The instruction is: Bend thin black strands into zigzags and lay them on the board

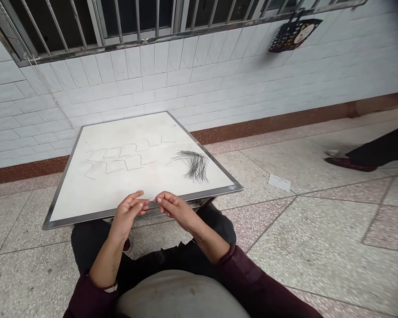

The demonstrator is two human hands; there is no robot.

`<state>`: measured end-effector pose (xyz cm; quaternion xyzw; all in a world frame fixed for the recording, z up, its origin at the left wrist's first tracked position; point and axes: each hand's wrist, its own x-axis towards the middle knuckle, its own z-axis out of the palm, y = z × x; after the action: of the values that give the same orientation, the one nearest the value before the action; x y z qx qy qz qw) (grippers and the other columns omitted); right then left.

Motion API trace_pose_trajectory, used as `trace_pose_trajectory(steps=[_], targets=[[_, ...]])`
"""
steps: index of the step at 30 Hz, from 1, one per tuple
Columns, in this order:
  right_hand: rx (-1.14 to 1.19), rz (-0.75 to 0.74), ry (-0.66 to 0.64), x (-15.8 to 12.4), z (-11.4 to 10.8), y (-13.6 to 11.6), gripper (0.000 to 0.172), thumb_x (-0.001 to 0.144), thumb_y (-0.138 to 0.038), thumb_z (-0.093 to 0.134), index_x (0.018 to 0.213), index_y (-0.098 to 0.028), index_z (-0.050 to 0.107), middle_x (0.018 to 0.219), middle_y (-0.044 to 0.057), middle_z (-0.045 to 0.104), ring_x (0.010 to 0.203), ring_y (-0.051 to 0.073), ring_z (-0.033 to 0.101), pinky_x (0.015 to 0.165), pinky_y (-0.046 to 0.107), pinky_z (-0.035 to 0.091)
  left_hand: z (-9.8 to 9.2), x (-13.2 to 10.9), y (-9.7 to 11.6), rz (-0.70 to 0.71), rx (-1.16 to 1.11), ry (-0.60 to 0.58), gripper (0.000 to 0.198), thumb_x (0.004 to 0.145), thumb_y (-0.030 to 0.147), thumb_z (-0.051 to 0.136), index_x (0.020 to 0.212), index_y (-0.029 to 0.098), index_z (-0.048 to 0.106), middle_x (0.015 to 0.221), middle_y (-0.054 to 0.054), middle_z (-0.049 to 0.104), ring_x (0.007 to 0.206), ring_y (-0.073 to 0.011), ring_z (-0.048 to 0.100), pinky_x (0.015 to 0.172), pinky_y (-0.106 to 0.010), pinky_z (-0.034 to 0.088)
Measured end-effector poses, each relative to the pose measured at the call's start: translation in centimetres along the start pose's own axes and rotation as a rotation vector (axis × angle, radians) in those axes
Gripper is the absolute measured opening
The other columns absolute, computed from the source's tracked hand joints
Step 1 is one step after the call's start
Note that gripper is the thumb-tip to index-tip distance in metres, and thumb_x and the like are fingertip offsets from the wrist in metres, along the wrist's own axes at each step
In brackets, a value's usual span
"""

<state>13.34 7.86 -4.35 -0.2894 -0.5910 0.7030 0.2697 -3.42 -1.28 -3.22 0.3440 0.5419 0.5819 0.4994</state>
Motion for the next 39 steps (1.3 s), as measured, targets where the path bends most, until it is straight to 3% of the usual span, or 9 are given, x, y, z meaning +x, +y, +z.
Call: trace_pose_trajectory(steps=[7,13,18,26,39], targets=[[-0.035,0.0,-0.061,-0.4,0.5,0.1,0.038,0.083,-0.055,0.061,0.093,-0.019,0.058,0.066,-0.004,0.053,0.051,0.007,0.036,0.047,0.021,0.025,-0.1,0.2,0.0,0.078,0.168,0.103,0.043,0.08,0.037,0.067,0.118,0.018,0.062,0.091,-0.009,0.073,0.073,-0.0178,0.068,0.07,-0.03,0.05],[-0.116,-0.038,-0.047,-0.4,0.7,0.3,0.035,0.082,-0.054,0.061,0.09,-0.02,0.06,0.066,-0.003,0.054,0.053,0.008,0.04,0.05,0.022,0.03,0.1,0.1,0.9,0.098,0.265,0.074,0.038,0.077,0.029,0.068,0.114,0.02,0.066,0.086,-0.006,0.074,0.083,-0.0221,0.07,0.08,-0.034,0.051],[-0.21,-0.074,-0.056,-0.3,1.2,0.7,0.031,0.085,-0.05,0.058,0.093,-0.02,0.06,0.065,-0.003,0.055,0.054,0.01,0.042,0.054,0.024,0.034,0.2,0.4,0.4,0.142,0.341,0.077,0.036,0.081,0.031,0.063,0.115,0.023,0.067,0.084,-0.004,0.072,0.079,-0.0205,0.068,0.08,-0.034,0.051],[-0.474,-0.236,-0.016,-0.8,1.4,1.2,0.025,0.089,-0.042,0.056,0.103,-0.022,0.061,0.062,-0.003,0.057,0.052,0.012,0.045,0.056,0.026,0.035,-0.3,0.4,0.8,0.129,0.206,0.14,0.042,0.079,0.037,0.068,0.117,0.018,0.065,0.09,-0.008,0.074,0.076,-0.0196,0.069,0.077,-0.033,0.051],[-0.583,-0.312,0.015,-1.6,2.0,2.4,0.024,0.094,-0.043,0.05,0.103,-0.025,0.061,0.061,-0.002,0.058,0.057,0.016,0.057,0.061,0.027,0.041,-0.4,0.5,1.4,0.102,0.108,0.203,0.042,0.074,0.033,0.072,0.113,0.017,0.066,0.08,-0.005,0.072,0.07,-0.0161,0.067,0.066,-0.026,0.048]])
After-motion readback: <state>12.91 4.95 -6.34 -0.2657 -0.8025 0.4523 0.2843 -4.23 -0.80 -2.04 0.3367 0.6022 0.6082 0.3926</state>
